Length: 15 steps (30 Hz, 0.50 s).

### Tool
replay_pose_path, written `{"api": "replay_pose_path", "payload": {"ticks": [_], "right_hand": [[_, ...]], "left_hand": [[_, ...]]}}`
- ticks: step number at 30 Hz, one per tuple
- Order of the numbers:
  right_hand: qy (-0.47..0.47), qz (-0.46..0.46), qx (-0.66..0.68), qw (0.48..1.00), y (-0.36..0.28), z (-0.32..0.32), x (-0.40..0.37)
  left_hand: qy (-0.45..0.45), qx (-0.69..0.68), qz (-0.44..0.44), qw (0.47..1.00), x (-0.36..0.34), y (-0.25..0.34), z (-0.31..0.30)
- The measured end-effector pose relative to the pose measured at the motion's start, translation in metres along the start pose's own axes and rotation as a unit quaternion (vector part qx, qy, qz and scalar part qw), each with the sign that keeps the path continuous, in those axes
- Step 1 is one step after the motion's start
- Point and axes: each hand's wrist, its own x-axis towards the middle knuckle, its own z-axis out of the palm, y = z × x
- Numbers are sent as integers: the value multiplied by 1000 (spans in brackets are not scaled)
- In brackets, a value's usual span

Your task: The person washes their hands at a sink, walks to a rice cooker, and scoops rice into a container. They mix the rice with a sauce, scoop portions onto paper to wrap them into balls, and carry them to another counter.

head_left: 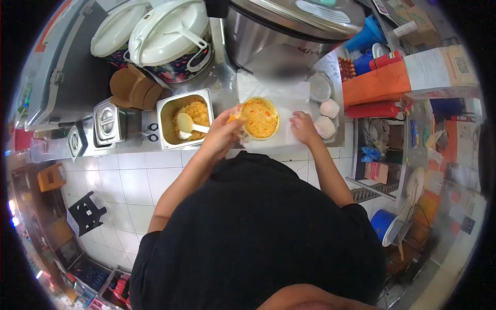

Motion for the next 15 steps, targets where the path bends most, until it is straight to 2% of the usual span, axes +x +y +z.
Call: {"api": "replay_pose_path", "payload": {"ticks": [1,2,3,4,5,6,8,9,13,15], "right_hand": [[-2,-6,5,1000,1,1,-2],[-5,-12,10,1000,1,1,-3],[-37,-2,12,999,1,-2,-2],[-38,-4,14,999,3,-3,-3],[-34,-14,34,999,4,-4,-4],[-29,-25,54,998,6,-5,-5],[-27,-29,52,998,7,-4,-7],[-26,-31,48,998,8,-3,-8],[-32,-45,65,996,15,-5,-13],[-3,-91,80,993,20,-4,-15]], "left_hand": [[7,165,25,986,15,-10,2],[15,325,48,944,23,-15,10],[18,326,47,944,27,-21,19],[18,505,125,854,31,-26,30],[16,660,196,725,34,-29,40],[19,662,195,723,41,-39,41],[-68,786,332,518,62,-72,26],[-103,794,327,502,67,-79,23],[-84,794,334,501,56,-69,17],[17,752,377,540,30,-40,21]]}}
